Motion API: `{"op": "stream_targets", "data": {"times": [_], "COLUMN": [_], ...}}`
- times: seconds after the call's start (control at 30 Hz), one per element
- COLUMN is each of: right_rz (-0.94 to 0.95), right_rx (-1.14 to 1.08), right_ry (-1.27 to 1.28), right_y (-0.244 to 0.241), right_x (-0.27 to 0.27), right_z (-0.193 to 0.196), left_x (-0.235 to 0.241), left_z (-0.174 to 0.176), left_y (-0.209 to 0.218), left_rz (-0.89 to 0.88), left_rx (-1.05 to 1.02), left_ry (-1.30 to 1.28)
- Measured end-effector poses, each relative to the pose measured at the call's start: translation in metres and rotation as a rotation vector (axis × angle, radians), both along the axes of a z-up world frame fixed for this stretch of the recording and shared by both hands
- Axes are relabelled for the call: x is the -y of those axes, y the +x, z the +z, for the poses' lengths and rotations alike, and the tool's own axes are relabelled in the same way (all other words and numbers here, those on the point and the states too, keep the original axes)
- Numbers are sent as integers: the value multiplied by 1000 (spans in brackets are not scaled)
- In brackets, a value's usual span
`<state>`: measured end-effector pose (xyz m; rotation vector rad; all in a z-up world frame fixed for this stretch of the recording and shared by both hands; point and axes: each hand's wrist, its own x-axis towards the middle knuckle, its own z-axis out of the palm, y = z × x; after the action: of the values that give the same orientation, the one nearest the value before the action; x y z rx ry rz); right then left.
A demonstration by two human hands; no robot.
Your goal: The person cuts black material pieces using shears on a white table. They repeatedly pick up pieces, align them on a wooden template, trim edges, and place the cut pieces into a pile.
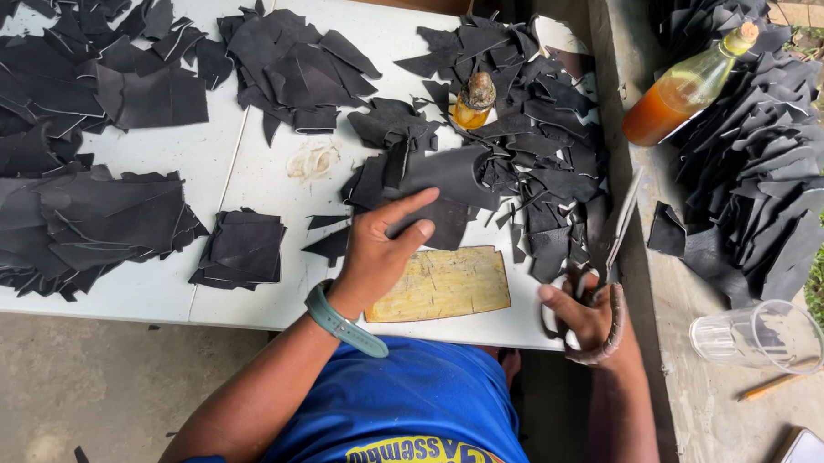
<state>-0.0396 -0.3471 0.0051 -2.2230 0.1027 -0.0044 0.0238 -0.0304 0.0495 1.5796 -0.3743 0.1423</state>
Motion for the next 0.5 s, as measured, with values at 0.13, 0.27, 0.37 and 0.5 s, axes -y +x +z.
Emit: {"op": "stream_targets", "data": {"times": [0.13, 0.27, 0.37, 0.5], "right_rz": [135, 153, 155, 158], "right_rx": [80, -43, -34, 103], "right_ry": [718, 882, 802, 745], "right_y": [18, 32, 27, 18], "right_x": [-70, -97, -93, -78], "right_z": [29, 53, 44, 19], "left_x": [23, 14, 9, 12], "left_z": [5, 24, 35, 53], "left_y": [-13, -10, -1, 11], "left_rz": [-39, -151, -288, -269], "left_rx": [-2, 0, 19, 126], "left_ry": [50, 110, 91, 76]}}
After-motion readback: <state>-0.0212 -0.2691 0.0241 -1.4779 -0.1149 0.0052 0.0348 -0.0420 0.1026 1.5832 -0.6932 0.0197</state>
